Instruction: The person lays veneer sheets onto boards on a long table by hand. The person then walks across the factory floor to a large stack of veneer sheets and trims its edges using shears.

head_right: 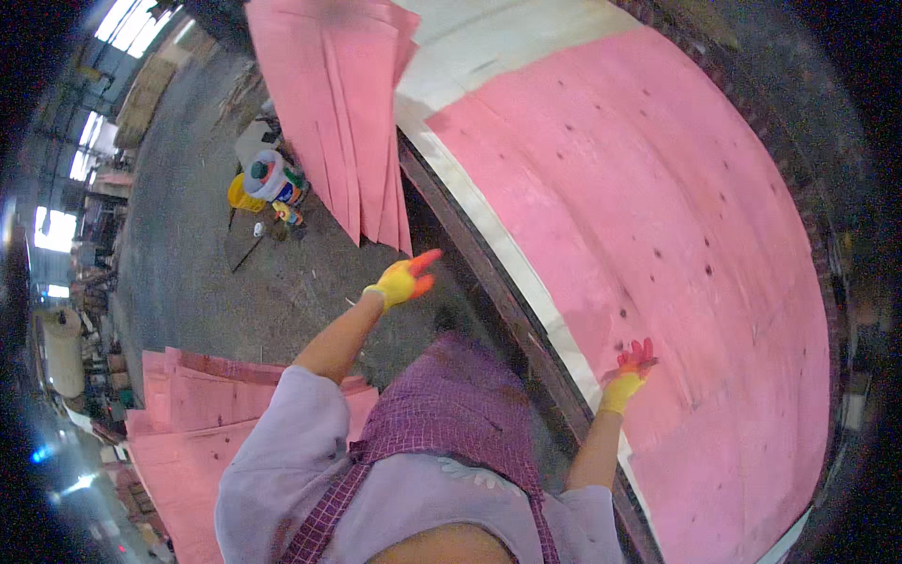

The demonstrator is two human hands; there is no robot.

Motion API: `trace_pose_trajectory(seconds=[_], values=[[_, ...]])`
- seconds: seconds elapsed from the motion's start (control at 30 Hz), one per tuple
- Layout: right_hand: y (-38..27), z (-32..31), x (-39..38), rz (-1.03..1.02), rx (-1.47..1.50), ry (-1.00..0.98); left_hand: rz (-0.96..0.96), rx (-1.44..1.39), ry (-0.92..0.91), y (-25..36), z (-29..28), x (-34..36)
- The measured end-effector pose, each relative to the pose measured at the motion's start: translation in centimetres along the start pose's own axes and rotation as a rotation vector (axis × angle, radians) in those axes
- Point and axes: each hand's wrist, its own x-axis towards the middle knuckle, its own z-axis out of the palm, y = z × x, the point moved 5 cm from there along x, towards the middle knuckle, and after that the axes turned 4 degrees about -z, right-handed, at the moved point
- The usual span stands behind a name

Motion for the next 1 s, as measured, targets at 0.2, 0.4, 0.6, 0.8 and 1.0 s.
trace_pose_trajectory(seconds=[0.2,0.4,0.6,0.8,1.0], values=[[-2.1,19.5,-3.9,-0.086,-0.174,-0.333,-0.441,-0.126,0.232,-14.8,-11.4,-2.0],[2.7,40.3,-13.9,0.087,-0.040,-0.515,-0.311,-0.102,0.359,-19.1,-28.5,5.5],[6.6,55.6,-23.4,0.280,-0.127,-0.553,0.264,0.299,0.637,-19.1,-47.1,18.2],[5.7,67.9,-27.4,0.322,-0.087,-0.728,0.558,0.424,0.709,-14.6,-58.9,31.6],[3.2,78.2,-26.5,0.164,-0.281,-0.798,0.428,0.702,0.655,-11.3,-60.5,35.1]])
